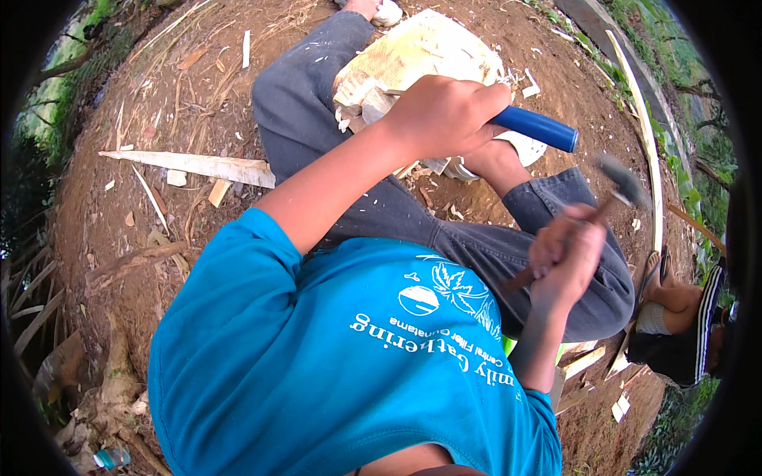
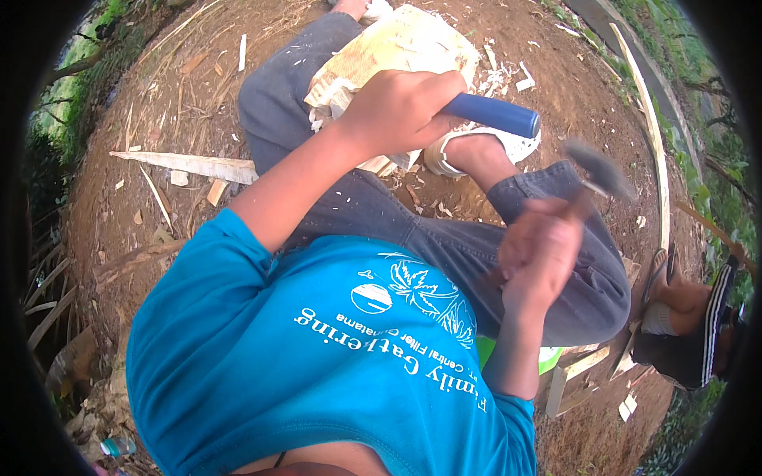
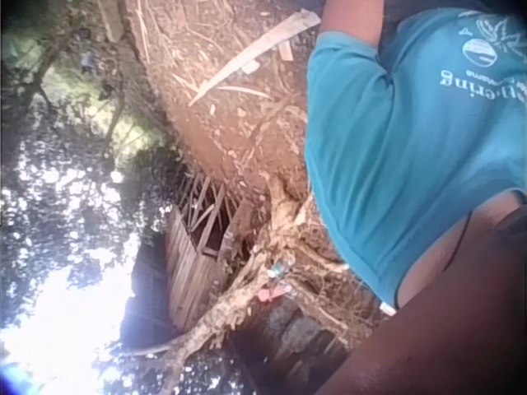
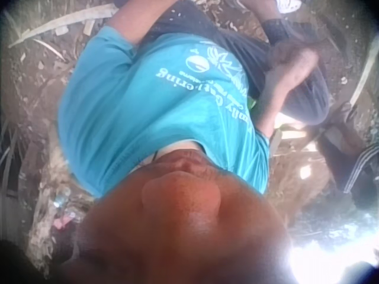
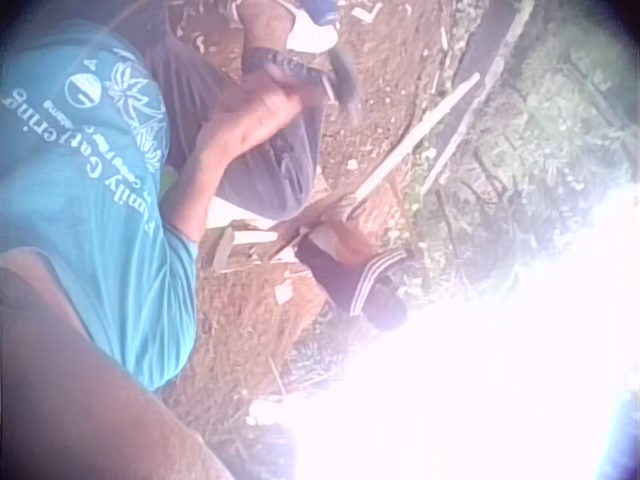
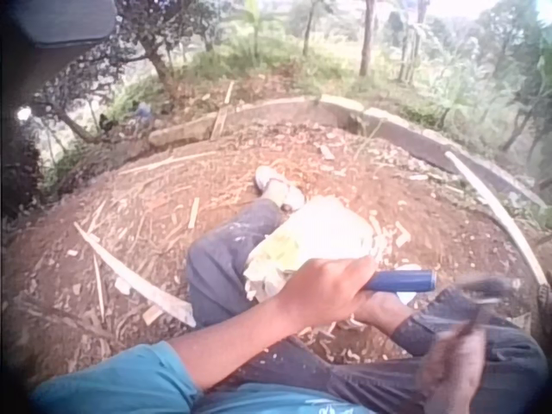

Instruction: The person carves a wooden object using a chisel and a hammer, striking the chisel into the wood to remove material and then handling the detached wooden piece.

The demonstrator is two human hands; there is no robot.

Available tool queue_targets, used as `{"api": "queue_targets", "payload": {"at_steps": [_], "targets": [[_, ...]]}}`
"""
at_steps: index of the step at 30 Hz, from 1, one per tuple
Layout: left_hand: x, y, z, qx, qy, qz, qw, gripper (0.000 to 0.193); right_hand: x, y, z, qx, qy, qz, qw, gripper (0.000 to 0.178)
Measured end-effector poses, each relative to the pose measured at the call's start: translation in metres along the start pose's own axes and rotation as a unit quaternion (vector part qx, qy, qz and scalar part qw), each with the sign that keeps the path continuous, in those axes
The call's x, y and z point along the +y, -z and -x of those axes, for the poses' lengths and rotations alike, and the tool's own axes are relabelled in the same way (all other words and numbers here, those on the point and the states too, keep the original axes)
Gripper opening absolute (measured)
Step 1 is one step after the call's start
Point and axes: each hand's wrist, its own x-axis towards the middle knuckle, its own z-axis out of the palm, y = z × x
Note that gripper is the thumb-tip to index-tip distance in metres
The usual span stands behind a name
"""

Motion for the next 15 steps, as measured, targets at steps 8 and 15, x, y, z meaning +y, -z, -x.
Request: {"api": "queue_targets", "payload": {"at_steps": [8, 15], "targets": [[-0.005, 0.004, 0.001, -0.008, 0.007, -0.006, 1.0, 0.027, 0.002, -0.015, -0.004, 0.027, -0.018, 0.016, 0.999, 0.037], [-0.011, 0.003, 0.004, -0.001, 0.002, -0.006, 1.0, 0.025, 0.0, -0.015, -0.011, -0.002, -0.01, 0.049, 0.999, 0.033]]}}
